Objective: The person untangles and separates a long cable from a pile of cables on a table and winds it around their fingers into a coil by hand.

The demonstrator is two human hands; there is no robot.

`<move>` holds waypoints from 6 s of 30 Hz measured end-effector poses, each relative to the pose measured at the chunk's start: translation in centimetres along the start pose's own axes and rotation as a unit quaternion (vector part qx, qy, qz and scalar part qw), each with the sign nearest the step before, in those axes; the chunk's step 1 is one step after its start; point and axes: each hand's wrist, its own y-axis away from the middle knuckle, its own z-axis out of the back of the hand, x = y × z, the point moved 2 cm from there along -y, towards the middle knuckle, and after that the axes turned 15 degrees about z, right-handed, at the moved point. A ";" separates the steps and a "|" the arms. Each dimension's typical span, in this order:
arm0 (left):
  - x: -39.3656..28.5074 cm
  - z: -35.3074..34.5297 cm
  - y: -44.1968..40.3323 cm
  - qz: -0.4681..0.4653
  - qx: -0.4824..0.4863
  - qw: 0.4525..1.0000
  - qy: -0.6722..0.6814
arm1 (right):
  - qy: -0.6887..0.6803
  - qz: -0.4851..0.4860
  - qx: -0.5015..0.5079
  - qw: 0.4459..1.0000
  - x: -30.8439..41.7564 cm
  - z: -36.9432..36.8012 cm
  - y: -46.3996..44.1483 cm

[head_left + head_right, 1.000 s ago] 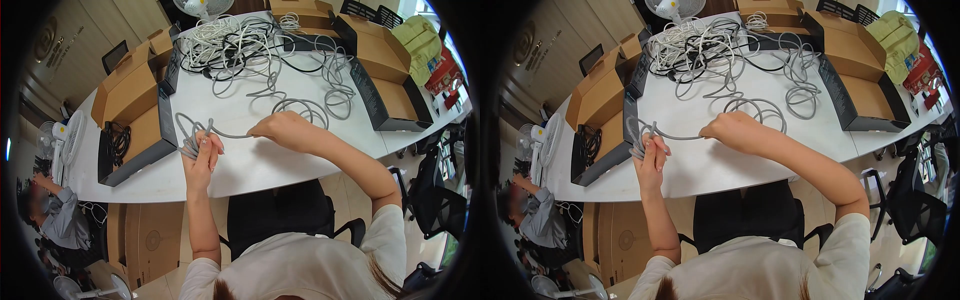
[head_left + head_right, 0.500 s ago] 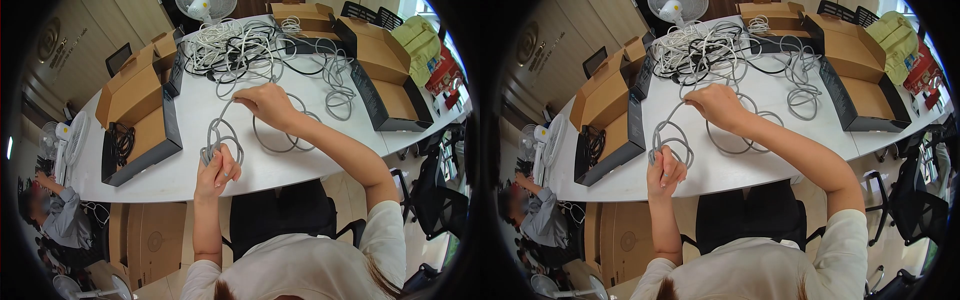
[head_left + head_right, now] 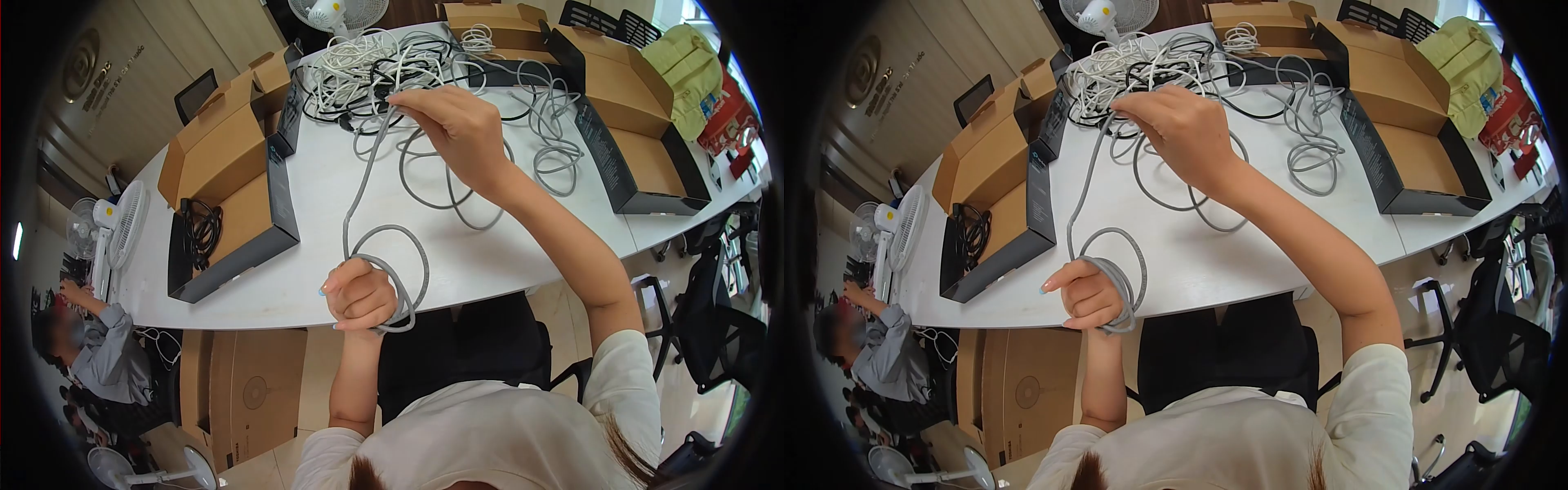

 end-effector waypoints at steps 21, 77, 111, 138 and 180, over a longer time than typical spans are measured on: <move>-1.3 -3.9 -0.8 -0.127 0.037 0.988 -0.080 | -0.093 0.115 0.061 0.987 2.3 1.6 2.5; -4.9 -6.1 -3.4 -0.380 -0.294 0.696 -0.534 | -0.496 -0.289 0.332 0.748 5.0 -3.6 7.3; -5.1 -5.1 0.5 0.162 -0.625 -0.061 -0.761 | -0.202 -0.014 0.386 0.900 4.2 5.7 5.8; -6.2 -8.7 4.9 -0.065 -0.624 0.565 -0.536 | 0.107 -0.012 0.262 0.959 -6.5 9.2 6.6; -8.9 -13.4 1.6 0.047 -0.415 -0.364 -0.833 | 0.209 0.242 0.343 0.883 -2.8 11.9 8.5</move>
